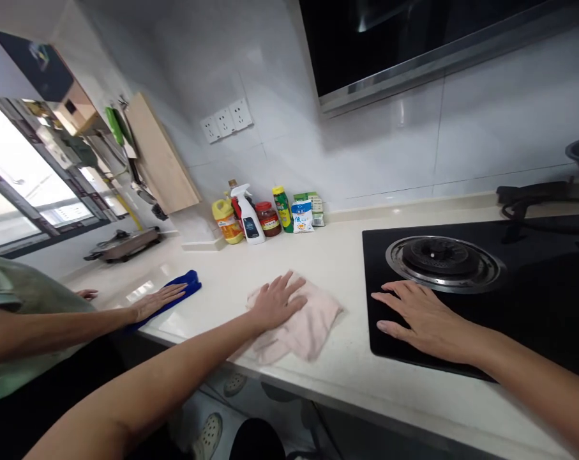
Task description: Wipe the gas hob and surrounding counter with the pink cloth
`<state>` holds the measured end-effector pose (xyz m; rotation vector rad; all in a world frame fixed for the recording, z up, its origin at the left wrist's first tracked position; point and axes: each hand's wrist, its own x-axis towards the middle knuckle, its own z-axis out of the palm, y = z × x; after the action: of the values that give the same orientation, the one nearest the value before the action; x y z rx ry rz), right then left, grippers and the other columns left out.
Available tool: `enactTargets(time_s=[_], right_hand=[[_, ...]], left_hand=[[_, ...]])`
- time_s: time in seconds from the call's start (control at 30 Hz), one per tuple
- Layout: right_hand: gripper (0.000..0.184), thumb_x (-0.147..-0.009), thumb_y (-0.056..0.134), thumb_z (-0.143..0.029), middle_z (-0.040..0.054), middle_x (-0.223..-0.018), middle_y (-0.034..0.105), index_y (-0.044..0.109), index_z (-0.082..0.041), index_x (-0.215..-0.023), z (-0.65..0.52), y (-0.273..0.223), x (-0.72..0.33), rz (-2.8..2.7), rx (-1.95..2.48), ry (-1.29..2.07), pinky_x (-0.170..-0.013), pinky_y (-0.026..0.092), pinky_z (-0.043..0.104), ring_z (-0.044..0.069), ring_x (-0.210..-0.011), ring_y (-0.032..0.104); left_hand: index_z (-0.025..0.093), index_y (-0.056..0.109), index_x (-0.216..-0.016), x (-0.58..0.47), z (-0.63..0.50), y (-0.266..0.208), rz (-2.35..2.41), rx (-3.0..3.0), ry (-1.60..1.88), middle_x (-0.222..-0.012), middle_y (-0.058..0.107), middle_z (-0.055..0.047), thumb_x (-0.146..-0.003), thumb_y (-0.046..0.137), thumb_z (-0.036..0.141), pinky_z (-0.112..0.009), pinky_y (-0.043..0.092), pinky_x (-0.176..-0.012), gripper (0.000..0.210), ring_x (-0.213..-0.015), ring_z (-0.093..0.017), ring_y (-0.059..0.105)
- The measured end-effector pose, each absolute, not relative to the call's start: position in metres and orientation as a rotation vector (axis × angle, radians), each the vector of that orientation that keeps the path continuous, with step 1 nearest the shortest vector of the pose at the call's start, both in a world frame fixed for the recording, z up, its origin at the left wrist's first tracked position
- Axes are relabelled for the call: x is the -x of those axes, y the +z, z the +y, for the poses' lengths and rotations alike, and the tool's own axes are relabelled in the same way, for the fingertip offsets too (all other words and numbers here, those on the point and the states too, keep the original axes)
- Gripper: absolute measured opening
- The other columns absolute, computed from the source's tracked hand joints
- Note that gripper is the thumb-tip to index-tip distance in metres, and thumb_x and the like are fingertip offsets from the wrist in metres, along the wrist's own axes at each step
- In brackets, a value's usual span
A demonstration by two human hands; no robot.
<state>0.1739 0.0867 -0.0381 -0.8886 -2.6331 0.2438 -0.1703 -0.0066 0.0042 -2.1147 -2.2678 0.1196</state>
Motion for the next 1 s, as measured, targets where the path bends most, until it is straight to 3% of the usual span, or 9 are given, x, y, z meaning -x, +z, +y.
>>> enactTargets(time_s=[0.33,0.57,1.0], right_hand=[[0.066,-0.093,0.038,-0.072,0.0109,-0.143,0.053,0.06,-0.029,-0.139,0.089,-0.048,-0.172,-2.596,0.874,0.234,-0.113,0.036,0.056,0.035,-0.134,0.045],[0.066,-0.095,0.039,-0.069,0.0123,-0.146,0.051,0.058,-0.025,-0.141,0.086,-0.046,-0.173,-2.622,0.874,0.241,-0.114,0.034,0.055,0.034,-0.137,0.041],[0.055,-0.096,0.045,-0.061,0.0137,-0.137,0.055,0.06,-0.026,-0.136,0.084,-0.047,-0.167,-2.581,0.821,0.078,-0.106,0.039,0.06,0.037,-0.127,0.047]], left_hand=[[0.041,0.027,-0.158,0.192,-0.102,0.015,-2.224,2.229,0.158,-0.17,0.013,-0.005,-0.101,0.037,0.062,-0.06,0.03,-0.117,0.061,-0.151,-0.036,0.026],[0.038,0.027,-0.158,0.22,-0.057,0.017,-2.425,1.982,0.199,-0.169,0.018,-0.007,-0.103,0.031,0.056,-0.06,0.031,-0.114,0.058,-0.151,-0.031,0.026],[0.046,0.037,-0.151,0.258,0.05,0.009,-2.445,1.866,0.186,-0.165,0.03,0.003,-0.101,0.028,0.058,-0.056,0.034,-0.112,0.052,-0.15,-0.029,0.026]])
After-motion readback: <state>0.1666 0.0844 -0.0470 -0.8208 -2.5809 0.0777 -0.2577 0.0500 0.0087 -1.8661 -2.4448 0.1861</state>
